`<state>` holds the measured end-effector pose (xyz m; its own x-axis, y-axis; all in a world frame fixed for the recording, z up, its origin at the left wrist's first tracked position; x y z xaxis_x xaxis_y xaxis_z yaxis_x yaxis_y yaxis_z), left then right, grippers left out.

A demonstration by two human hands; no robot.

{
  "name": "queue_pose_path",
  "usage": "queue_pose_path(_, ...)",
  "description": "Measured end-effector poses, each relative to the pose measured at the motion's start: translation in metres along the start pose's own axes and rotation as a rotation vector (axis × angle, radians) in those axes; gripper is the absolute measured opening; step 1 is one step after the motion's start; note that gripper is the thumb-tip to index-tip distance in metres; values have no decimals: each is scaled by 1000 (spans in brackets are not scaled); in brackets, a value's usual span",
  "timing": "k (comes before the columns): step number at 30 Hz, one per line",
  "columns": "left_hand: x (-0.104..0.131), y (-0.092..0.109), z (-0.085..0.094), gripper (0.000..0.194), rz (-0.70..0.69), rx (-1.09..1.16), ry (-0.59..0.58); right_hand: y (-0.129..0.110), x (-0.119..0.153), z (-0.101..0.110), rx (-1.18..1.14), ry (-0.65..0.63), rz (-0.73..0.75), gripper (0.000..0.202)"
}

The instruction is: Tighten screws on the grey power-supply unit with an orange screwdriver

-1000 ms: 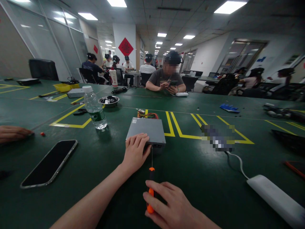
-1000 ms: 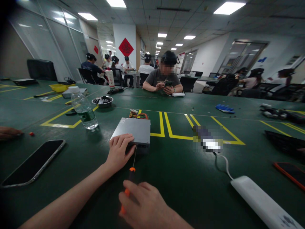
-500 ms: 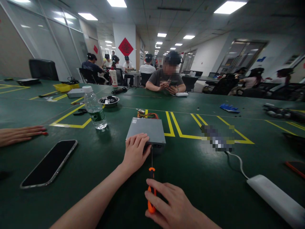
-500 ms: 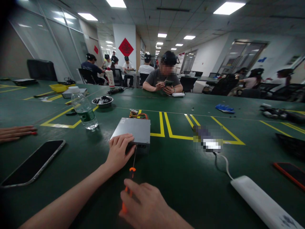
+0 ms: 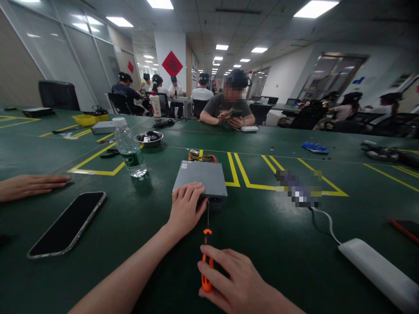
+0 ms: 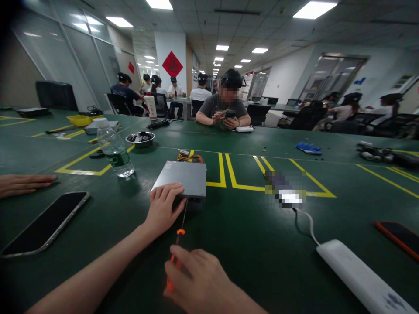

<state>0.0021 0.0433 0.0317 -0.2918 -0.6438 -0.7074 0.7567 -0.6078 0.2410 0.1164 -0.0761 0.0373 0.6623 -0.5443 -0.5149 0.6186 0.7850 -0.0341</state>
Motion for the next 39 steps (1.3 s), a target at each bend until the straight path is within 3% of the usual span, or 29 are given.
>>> queue_pose_path(4,0,0,-1,22,-1,8,-1,2,5,1,-34,123,-5,28)
queue_pose_path(12,0,0,-1,24,6,16,-13,1,2,0,-23,-47,-49,32)
queue_pose_path(17,0,0,0,23,6,19,-9,1,5,-3,-16,59,-38,21)
queue_pose_path(24,0,0,0,23,7,23,1,4,4,-9,-30,-165,-89,40)
queue_pose_path(32,0,0,0,22,10,22,2,4,5,-4,-18,59,-46,24)
queue_pose_path(39,0,0,0,23,9,29,3,1,3,-5,18,-115,-64,39)
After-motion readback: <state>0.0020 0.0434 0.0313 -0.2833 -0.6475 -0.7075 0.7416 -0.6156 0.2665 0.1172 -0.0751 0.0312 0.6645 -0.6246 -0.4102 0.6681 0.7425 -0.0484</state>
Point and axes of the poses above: each hand's wrist, its own x-axis away from the middle knuckle, its own z-axis out of the back of the hand, y = z × x, the point moved 5 cm from there along -x, towards the middle knuckle, and after that the axes turned 6 degrees about x, right-handed, at the moved point
